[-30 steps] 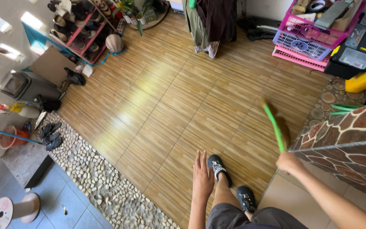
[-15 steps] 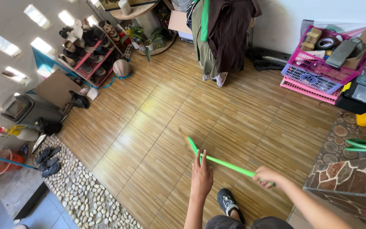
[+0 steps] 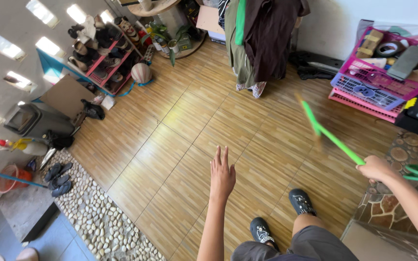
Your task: The person sweeps debris across a tiled floor using a broom.
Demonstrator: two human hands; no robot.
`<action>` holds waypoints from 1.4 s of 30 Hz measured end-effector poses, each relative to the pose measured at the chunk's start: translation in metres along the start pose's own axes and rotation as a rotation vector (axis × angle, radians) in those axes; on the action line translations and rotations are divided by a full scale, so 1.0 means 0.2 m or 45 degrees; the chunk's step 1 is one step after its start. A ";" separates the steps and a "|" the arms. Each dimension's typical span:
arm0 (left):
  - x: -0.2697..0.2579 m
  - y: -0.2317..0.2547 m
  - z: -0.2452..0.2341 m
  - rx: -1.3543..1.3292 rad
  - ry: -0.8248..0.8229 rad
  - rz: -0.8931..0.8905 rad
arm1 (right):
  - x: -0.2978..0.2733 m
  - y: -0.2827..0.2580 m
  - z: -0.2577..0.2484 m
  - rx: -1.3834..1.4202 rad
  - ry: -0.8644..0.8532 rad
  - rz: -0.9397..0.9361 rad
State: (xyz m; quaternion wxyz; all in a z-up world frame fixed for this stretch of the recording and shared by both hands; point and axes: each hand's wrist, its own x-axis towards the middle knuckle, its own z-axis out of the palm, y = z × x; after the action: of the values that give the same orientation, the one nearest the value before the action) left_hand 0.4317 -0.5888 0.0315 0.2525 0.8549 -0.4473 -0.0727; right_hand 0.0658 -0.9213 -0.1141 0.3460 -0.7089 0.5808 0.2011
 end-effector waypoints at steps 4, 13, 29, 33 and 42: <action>0.12 0.03 0.03 0.064 0.044 -0.026 | 0.18 -0.11 -0.06 -0.172 0.093 0.016; 0.37 0.27 0.25 0.124 0.019 -0.176 | 0.17 -0.33 0.49 -0.267 -0.127 -0.231; 0.37 0.73 0.57 -0.125 0.107 -0.332 | 0.64 0.24 -0.39 0.733 -0.697 -0.057; 0.33 0.74 0.58 -0.057 0.107 -0.406 | 0.74 0.41 -0.67 0.772 -0.535 -0.121; 0.30 0.79 0.52 0.019 0.171 -0.555 | 1.04 -0.02 -0.78 -0.298 -0.056 -0.163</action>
State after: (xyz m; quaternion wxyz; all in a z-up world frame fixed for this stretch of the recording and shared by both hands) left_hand 0.3155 -0.7494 0.0252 0.2538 0.9361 -0.2346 -0.0652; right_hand 0.1016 -1.1759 -0.1497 0.2857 -0.7755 0.4991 0.2606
